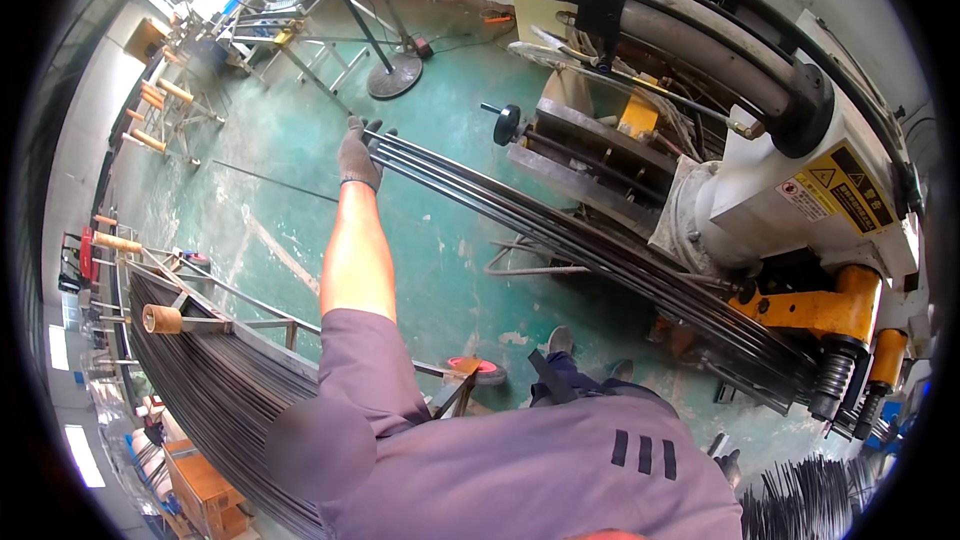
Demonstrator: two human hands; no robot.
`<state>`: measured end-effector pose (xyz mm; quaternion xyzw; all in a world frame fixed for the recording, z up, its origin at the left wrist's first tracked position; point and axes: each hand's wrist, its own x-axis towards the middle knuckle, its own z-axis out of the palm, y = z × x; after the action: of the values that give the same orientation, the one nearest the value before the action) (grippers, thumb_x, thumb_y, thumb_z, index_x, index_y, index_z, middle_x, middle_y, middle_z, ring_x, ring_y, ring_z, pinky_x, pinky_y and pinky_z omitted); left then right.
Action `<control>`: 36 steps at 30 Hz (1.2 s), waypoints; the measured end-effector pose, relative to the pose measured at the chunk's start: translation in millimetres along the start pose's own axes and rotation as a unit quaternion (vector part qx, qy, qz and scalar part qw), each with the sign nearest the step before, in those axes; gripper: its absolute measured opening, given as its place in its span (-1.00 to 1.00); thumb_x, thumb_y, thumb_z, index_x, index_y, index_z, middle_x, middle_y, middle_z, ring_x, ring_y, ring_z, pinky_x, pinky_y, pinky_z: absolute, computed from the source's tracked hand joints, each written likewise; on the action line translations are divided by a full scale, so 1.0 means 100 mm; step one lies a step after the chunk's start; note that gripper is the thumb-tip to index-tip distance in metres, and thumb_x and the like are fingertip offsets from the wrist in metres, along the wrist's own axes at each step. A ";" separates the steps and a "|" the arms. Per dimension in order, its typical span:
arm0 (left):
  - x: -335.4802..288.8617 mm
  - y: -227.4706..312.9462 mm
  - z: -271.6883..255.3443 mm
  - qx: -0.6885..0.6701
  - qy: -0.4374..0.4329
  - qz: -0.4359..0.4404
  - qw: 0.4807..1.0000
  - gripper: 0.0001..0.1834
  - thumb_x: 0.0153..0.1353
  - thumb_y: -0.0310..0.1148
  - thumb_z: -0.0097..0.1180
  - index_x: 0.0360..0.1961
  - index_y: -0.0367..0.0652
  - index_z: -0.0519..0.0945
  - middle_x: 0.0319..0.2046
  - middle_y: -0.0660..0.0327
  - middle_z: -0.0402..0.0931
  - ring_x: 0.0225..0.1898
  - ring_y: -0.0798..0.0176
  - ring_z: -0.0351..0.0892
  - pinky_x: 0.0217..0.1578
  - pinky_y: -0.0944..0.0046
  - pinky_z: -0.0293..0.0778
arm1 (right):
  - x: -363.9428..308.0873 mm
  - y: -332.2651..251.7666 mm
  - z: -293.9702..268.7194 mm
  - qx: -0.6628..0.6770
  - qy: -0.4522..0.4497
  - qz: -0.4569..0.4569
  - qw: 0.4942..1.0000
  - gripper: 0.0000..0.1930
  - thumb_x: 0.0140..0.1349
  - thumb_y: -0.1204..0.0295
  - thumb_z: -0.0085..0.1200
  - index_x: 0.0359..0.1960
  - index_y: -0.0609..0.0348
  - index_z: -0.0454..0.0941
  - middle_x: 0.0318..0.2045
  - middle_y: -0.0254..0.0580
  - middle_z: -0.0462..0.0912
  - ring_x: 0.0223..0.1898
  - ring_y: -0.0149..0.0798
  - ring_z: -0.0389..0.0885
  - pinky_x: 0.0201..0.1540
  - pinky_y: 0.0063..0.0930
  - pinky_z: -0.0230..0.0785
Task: The person repeatedly picks up bundles of long metal rods from a floor rack and feeds them into a yellow industrial bending machine. After the machine bends the rods, the person removes the finished pieces and places them into a collection rack. The process is repeated continuously throughout the clip.
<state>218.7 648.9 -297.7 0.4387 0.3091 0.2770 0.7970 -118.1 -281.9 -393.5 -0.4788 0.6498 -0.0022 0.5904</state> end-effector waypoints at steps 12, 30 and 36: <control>-0.75 0.03 -0.07 -0.044 -0.216 -0.082 0.972 -0.44 0.46 -0.01 -0.22 0.29 -0.19 0.26 0.17 -0.08 0.41 0.04 -0.09 0.55 0.00 -0.20 0.54 | -0.01 -0.12 0.48 -0.200 -0.118 0.013 0.973 -0.58 0.36 -0.09 -0.12 -0.44 -0.05 0.42 -0.66 -0.33 0.31 -0.66 -0.26 0.27 -0.60 -0.34 0.08; -0.54 0.12 -0.08 0.003 -0.227 -0.138 0.964 -0.47 0.43 -0.03 -0.18 0.35 0.04 0.29 0.33 0.02 0.27 0.32 -0.08 0.26 0.31 -0.26 0.17 | -0.46 0.05 0.52 -0.158 0.000 -0.080 0.984 -0.64 0.29 0.07 0.09 -0.23 0.15 0.53 -0.50 -0.20 0.62 -0.56 -0.28 0.60 -0.55 -0.39 0.41; -0.69 0.14 0.15 0.018 -0.128 -0.107 0.986 -0.39 0.45 0.05 -0.34 0.34 -0.11 0.28 0.35 -0.01 0.22 0.34 -0.16 0.20 0.34 -0.27 0.09 | -0.53 0.24 0.49 -0.180 -0.029 -0.051 0.982 -0.65 0.27 0.18 0.14 -0.17 0.26 0.52 -0.46 -0.13 0.63 -0.56 -0.27 0.59 -0.55 -0.42 0.41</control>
<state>181.6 598.4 -262.0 0.4495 0.2542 0.1260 0.8470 -103.3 -208.8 -381.5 -0.6094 0.5969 0.0984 0.5125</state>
